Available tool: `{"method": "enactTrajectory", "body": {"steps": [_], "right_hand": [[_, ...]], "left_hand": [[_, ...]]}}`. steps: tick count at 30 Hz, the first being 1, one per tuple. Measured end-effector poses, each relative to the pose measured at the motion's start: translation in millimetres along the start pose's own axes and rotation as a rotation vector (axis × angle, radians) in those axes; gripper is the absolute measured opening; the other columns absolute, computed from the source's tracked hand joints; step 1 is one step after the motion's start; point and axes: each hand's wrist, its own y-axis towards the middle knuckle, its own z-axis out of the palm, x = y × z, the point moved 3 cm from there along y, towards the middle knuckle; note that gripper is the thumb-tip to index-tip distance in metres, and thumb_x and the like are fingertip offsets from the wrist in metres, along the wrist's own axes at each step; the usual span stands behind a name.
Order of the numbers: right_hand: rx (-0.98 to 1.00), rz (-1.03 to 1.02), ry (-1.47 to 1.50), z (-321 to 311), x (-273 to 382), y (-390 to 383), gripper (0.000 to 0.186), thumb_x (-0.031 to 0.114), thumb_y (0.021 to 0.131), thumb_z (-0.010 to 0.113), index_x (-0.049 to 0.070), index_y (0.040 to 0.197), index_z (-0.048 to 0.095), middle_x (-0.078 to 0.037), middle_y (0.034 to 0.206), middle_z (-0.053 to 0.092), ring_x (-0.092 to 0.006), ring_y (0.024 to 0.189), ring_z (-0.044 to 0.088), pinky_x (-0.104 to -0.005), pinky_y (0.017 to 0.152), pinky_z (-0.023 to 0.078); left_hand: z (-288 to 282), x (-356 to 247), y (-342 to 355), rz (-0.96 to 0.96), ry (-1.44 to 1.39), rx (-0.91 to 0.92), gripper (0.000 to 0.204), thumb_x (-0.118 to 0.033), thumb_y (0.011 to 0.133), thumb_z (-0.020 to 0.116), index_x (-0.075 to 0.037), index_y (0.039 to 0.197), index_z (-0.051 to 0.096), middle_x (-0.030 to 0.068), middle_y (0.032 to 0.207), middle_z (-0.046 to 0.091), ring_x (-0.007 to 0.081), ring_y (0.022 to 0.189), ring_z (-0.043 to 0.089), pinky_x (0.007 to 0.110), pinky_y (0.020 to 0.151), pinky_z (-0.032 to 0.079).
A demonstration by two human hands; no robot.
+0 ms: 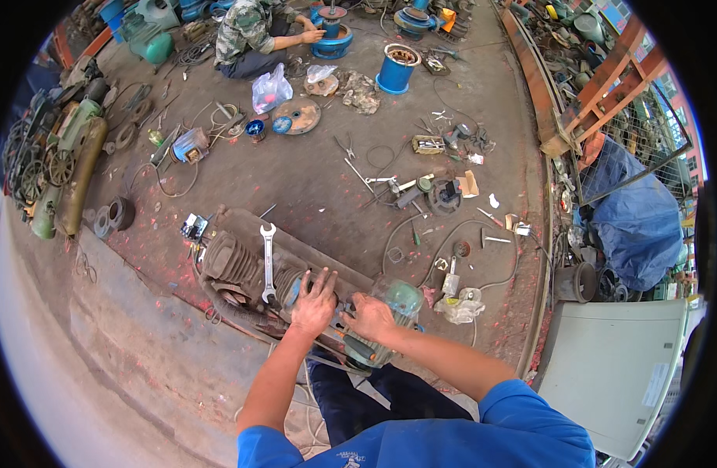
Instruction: The person aligns and secures a motor housing onto a motor assembly using a wrench and screwdriver. They tighten bolts and adjust components while working in a cluttered workshop.
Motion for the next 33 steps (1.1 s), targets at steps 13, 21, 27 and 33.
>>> {"method": "enactTrajectory", "body": {"steps": [13,21,27,33], "right_hand": [[-0.235,0.144,0.318,25,-22,24,0.037,0.032,0.097,0.057,0.0,0.083,0.07,-0.025,0.074,0.068,-0.0403,0.066,0.068,-0.0504,0.068,0.054],[-0.268,-0.088,-0.155,-2,-9,4,0.034,0.038,0.09,0.069,0.004,0.087,0.067,-0.015,0.096,0.069,-0.0355,0.096,0.066,-0.0466,0.084,0.051],[-0.187,-0.201,-0.258,1,-15,8,0.03,0.034,0.09,0.069,0.005,0.086,0.067,-0.015,0.086,0.068,-0.0356,0.081,0.067,-0.0474,0.073,0.052],[0.157,0.489,0.976,64,-44,16,0.047,0.04,0.098,0.057,-0.004,0.089,0.069,-0.025,0.09,0.071,-0.0442,0.083,0.068,-0.0485,0.079,0.055]], "left_hand": [[2,-3,6,0.006,-0.033,-0.043,0.025,-0.017,0.083,0.061,-0.003,0.1,0.072,0.0101,0.144,0.053,0.0288,0.141,0.041,0.059,0.116,0.029],[8,2,-4,-0.027,-0.04,-0.009,0.026,-0.016,0.085,0.061,-0.002,0.104,0.071,0.0089,0.148,0.049,0.0286,0.143,0.039,0.058,0.118,0.027],[3,1,2,-0.001,-0.003,0.042,0.022,-0.02,0.084,0.061,-0.004,0.095,0.071,0.0084,0.147,0.051,0.0291,0.143,0.039,0.058,0.119,0.025],[8,-1,4,-0.001,-0.034,0.054,0.021,-0.021,0.083,0.062,-0.006,0.092,0.073,0.0083,0.147,0.051,0.029,0.144,0.038,0.058,0.119,0.026]]}}
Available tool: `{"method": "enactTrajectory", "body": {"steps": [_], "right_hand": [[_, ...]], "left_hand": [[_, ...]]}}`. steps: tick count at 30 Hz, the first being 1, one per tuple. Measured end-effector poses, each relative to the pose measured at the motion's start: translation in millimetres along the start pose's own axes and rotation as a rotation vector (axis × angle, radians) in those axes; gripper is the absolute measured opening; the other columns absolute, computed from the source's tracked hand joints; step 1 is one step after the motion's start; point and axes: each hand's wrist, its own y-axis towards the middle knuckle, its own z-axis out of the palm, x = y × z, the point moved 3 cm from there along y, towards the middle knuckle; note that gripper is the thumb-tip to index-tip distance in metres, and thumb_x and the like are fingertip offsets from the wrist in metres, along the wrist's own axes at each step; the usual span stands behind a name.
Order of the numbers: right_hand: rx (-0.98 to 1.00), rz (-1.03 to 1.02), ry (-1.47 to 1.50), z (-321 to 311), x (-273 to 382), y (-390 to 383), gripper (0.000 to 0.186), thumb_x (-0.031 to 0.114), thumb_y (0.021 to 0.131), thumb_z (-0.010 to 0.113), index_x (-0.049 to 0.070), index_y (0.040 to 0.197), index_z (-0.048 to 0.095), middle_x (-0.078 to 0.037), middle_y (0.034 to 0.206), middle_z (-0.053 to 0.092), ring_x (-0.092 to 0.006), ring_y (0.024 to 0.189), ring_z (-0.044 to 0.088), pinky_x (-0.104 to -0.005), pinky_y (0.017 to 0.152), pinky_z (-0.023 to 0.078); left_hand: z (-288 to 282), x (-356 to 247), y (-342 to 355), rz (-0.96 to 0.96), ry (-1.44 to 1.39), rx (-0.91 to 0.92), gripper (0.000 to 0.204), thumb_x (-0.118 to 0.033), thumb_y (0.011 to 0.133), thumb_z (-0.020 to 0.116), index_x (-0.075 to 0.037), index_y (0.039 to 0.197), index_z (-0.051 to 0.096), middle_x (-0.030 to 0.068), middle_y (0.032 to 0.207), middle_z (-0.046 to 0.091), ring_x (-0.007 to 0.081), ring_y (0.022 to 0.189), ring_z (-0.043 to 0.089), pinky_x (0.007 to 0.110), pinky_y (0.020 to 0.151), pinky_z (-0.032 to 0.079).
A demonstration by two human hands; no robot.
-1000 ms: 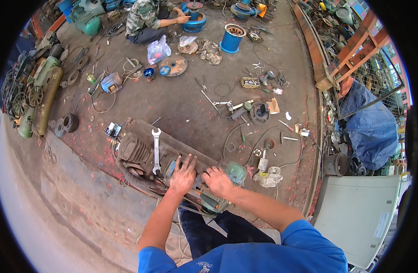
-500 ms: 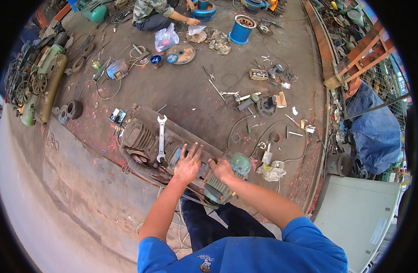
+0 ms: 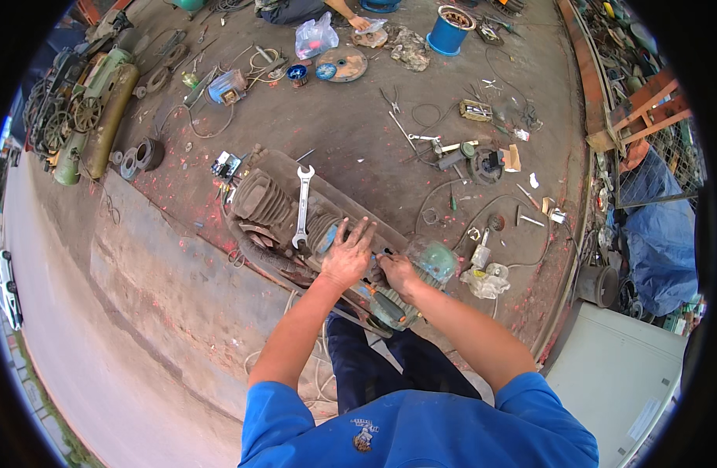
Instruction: The person aligns and secures a motor housing onto a motor assembly using a wrench and screwdriver. They tighten bolts and adjust components while working in a cluttered workshop.
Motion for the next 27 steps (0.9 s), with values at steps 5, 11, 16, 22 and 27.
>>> {"method": "enactTrajectory", "body": {"steps": [5,11,16,22,27], "right_hand": [[-0.17,-0.485,-0.934,-8,44,-39,0.043,0.042,0.092,0.064,0.002,0.107,0.066,-0.019,0.099,0.069,-0.0369,0.095,0.065,-0.0446,0.086,0.052],[0.019,-0.695,-1.467,-3,71,-50,0.031,0.035,0.092,0.061,0.008,0.107,0.064,-0.014,0.115,0.062,-0.0343,0.118,0.056,-0.0528,0.101,0.042],[-0.329,-0.456,-0.758,-3,50,-23,0.039,0.032,0.099,0.052,-0.001,0.085,0.067,-0.028,0.08,0.07,-0.0434,0.072,0.068,-0.0493,0.066,0.056],[-0.354,-0.288,-0.671,-14,32,-18,0.036,0.035,0.094,0.063,0.0,0.096,0.066,-0.023,0.091,0.071,-0.0388,0.084,0.069,-0.0482,0.08,0.055],[-0.329,-0.771,-1.233,-13,62,-47,0.035,0.038,0.085,0.073,0.006,0.095,0.065,-0.013,0.098,0.067,-0.0352,0.101,0.065,-0.0482,0.088,0.049]], "left_hand": [[3,1,-7,-0.011,-0.002,-0.033,0.025,-0.021,0.083,0.062,-0.005,0.098,0.073,0.0089,0.148,0.05,0.0285,0.144,0.038,0.058,0.119,0.026],[2,0,-2,0.003,0.041,-0.067,0.025,-0.022,0.083,0.059,-0.006,0.099,0.071,0.0088,0.146,0.051,0.0281,0.143,0.039,0.058,0.118,0.027],[7,-1,-3,-0.001,0.018,-0.019,0.022,-0.018,0.085,0.061,-0.004,0.098,0.07,0.0092,0.148,0.049,0.0295,0.144,0.037,0.06,0.118,0.026],[8,-2,-1,0.013,0.053,-0.072,0.02,-0.018,0.082,0.065,-0.004,0.094,0.071,0.0089,0.145,0.051,0.0301,0.142,0.039,0.059,0.117,0.028],[5,-1,-3,0.001,0.053,-0.042,0.019,-0.016,0.083,0.065,-0.004,0.097,0.07,0.0082,0.145,0.051,0.0289,0.142,0.039,0.059,0.117,0.028]]}}
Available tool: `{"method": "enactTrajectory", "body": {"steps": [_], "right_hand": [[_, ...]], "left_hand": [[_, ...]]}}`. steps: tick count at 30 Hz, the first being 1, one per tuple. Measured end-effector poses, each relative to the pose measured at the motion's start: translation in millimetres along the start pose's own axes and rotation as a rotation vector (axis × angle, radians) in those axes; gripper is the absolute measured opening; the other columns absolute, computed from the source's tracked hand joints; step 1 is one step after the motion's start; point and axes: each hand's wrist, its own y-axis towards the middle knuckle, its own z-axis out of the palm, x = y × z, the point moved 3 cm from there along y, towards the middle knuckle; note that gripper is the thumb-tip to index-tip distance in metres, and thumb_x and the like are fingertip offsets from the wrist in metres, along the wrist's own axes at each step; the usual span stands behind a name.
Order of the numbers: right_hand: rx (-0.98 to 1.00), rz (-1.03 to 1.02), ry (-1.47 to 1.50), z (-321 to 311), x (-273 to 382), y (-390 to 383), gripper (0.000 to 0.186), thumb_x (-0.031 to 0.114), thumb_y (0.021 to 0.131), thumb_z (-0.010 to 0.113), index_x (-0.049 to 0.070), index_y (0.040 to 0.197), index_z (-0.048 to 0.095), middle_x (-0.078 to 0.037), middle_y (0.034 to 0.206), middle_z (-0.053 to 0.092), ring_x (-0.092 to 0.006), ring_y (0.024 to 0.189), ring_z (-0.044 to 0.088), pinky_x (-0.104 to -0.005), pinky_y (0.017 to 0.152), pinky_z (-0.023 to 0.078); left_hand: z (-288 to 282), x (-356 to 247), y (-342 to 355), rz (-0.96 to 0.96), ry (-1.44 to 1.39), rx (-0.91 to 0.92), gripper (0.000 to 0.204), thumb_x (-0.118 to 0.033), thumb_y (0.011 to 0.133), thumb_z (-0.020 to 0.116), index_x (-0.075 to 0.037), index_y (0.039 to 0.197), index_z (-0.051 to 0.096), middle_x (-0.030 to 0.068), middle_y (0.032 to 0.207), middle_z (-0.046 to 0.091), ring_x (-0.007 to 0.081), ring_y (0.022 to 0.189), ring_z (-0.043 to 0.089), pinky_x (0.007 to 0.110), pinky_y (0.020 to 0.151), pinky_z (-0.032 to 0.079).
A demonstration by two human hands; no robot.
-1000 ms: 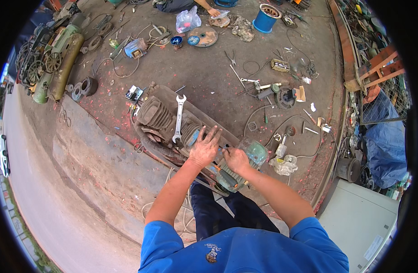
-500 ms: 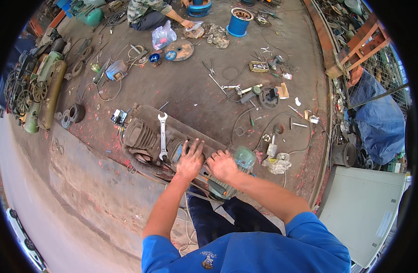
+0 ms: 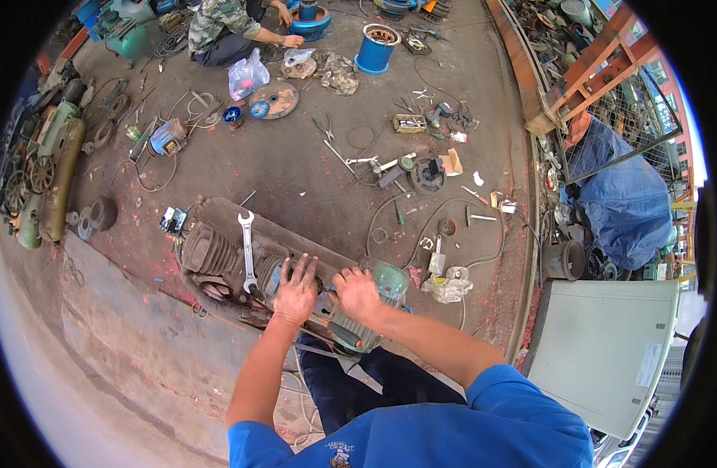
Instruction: The person aligns and secures a motor housing onto a motor assembly using a wrench and screwdriver. They tighten bolts and adjust components while working in a cluttered workshop.
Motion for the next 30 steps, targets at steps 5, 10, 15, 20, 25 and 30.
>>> {"method": "enactTrajectory", "body": {"steps": [5,10,15,20,25,30], "right_hand": [[0.219,0.276,0.366,42,-10,0,0.035,0.036,0.094,0.063,0.002,0.089,0.069,-0.018,0.086,0.07,-0.0366,0.083,0.068,-0.0481,0.075,0.053],[0.321,0.624,1.041,68,-7,-2,0.043,0.038,0.099,0.055,-0.002,0.091,0.069,-0.028,0.084,0.069,-0.0424,0.082,0.068,-0.0511,0.078,0.054],[0.126,0.088,0.184,-3,10,-2,0.033,0.037,0.092,0.062,0.006,0.103,0.065,-0.017,0.099,0.066,-0.0365,0.1,0.063,-0.0485,0.086,0.051],[0.282,-0.253,-0.132,-4,15,3,0.03,0.031,0.088,0.064,0.007,0.106,0.063,-0.013,0.112,0.064,-0.0321,0.114,0.058,-0.0503,0.093,0.047],[0.091,0.151,0.225,22,9,8,0.031,0.032,0.094,0.061,0.001,0.092,0.065,-0.019,0.086,0.069,-0.0352,0.09,0.067,-0.049,0.08,0.052],[0.202,0.732,0.875,63,-27,8,0.04,0.035,0.097,0.059,-0.004,0.093,0.065,-0.026,0.077,0.068,-0.0411,0.078,0.068,-0.0512,0.075,0.053]], "left_hand": [[-6,1,1,0.015,-0.006,0.005,0.019,-0.019,0.081,0.064,-0.005,0.092,0.072,0.0094,0.15,0.047,0.0287,0.145,0.035,0.06,0.119,0.025],[-7,-2,2,0.003,-0.042,0.008,0.019,-0.019,0.084,0.064,-0.004,0.093,0.071,0.0099,0.151,0.046,0.0293,0.146,0.034,0.061,0.119,0.025],[-5,2,0,0.004,-0.012,0.01,0.02,-0.019,0.083,0.063,-0.004,0.095,0.07,0.01,0.15,0.046,0.0293,0.145,0.035,0.061,0.118,0.026],[0,1,0,0.014,-0.031,-0.025,0.023,-0.019,0.083,0.062,-0.004,0.097,0.071,0.0099,0.148,0.049,0.03,0.144,0.037,0.061,0.118,0.025],[0,3,-3,0.017,-0.046,-0.039,0.024,-0.019,0.083,0.062,-0.002,0.098,0.071,0.01,0.147,0.049,0.0307,0.144,0.037,0.061,0.117,0.026],[-2,-1,3,0.032,-0.033,-0.045,0.023,-0.019,0.082,0.064,-0.002,0.097,0.071,0.0101,0.146,0.05,0.031,0.143,0.039,0.061,0.117,0.028]]}}
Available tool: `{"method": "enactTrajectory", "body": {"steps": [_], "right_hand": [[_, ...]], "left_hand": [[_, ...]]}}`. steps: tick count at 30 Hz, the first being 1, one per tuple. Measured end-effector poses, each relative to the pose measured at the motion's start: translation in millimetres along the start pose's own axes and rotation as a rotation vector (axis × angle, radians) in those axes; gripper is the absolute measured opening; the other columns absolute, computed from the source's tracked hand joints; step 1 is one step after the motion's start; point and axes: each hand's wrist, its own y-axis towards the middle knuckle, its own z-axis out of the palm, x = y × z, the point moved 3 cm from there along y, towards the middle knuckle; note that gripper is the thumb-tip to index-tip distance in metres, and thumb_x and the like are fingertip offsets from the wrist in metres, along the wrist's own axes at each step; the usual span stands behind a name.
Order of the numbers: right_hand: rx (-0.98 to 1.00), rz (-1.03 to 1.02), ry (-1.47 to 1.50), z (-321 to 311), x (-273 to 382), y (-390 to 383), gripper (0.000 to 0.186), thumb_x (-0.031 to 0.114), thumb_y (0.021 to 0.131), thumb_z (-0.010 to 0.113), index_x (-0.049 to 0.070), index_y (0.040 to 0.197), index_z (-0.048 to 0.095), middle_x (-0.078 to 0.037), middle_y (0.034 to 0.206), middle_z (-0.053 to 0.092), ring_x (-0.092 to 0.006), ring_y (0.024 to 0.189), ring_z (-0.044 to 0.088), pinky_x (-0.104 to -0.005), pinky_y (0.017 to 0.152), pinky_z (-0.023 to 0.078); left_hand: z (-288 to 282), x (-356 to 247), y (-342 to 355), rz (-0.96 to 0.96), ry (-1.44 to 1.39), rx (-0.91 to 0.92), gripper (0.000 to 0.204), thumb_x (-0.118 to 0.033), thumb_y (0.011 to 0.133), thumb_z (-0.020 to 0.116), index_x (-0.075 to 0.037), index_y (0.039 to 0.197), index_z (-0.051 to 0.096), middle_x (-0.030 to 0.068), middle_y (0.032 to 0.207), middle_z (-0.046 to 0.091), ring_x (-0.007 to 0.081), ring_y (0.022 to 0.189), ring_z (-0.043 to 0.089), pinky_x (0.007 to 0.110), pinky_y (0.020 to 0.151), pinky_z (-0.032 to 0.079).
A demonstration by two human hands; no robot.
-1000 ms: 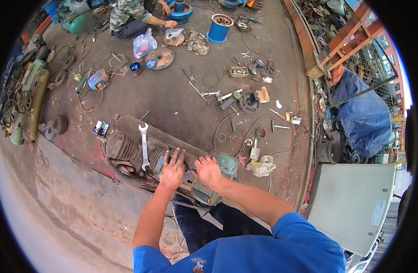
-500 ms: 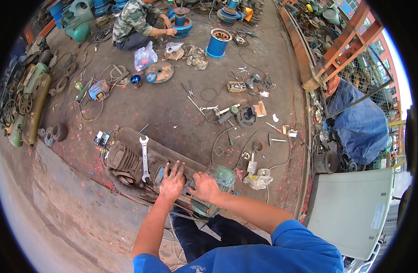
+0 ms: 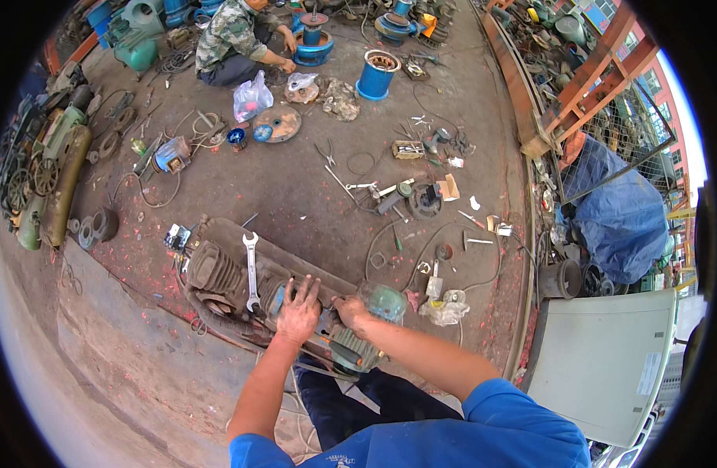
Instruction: The person aligns and secures a motor housing onto a motor assembly using a wrench and screwdriver. They tighten bolts and adjust components while working in a cluttered workshop.
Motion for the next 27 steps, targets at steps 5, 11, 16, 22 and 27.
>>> {"method": "enactTrajectory", "body": {"steps": [5,11,16,22,27], "right_hand": [[-0.174,-0.558,-0.672,-18,38,-41,0.036,0.037,0.09,0.066,0.004,0.105,0.064,-0.018,0.098,0.067,-0.0363,0.098,0.064,-0.0476,0.084,0.052],[-0.129,-0.819,-1.022,-27,47,-47,0.029,0.036,0.088,0.067,0.009,0.098,0.067,-0.012,0.098,0.066,-0.0317,0.101,0.062,-0.0488,0.086,0.049],[-0.058,-0.496,-0.652,0,14,-36,0.03,0.032,0.096,0.061,0.003,0.091,0.068,-0.013,0.081,0.07,-0.031,0.07,0.065,-0.0414,0.067,0.051],[0.204,0.237,0.474,21,-10,-16,0.04,0.034,0.102,0.054,0.0,0.083,0.064,-0.008,0.075,0.066,-0.0204,0.066,0.064,-0.0355,0.064,0.054],[-0.139,-0.666,-0.709,-9,50,-62,0.03,0.03,0.087,0.07,0.003,0.1,0.062,-0.017,0.101,0.068,-0.0361,0.098,0.065,-0.0448,0.09,0.053]], "left_hand": [[-4,4,-7,-0.034,0.0,0.019,0.016,-0.017,0.084,0.061,-0.005,0.087,0.07,0.0106,0.147,0.05,0.0294,0.143,0.039,0.061,0.118,0.028],[-6,2,-1,-0.032,0.005,0.01,0.016,-0.018,0.082,0.061,-0.005,0.087,0.07,0.01,0.145,0.051,0.0294,0.143,0.04,0.06,0.117,0.029],[-7,1,-1,-0.016,0.019,0.008,0.017,-0.018,0.081,0.062,-0.005,0.087,0.07,0.0099,0.145,0.052,0.0296,0.143,0.04,0.06,0.117,0.029],[-4,-1,4,-0.007,0.006,-0.001,0.019,-0.019,0.081,0.061,-0.005,0.089,0.071,0.0096,0.147,0.051,0.0294,0.144,0.037,0.06,0.117,0.028],[-2,6,-7,-0.019,0.047,0.014,0.02,-0.02,0.082,0.061,-0.006,0.092,0.072,0.0091,0.148,0.05,0.0291,0.145,0.036,0.06,0.118,0.026]]}}
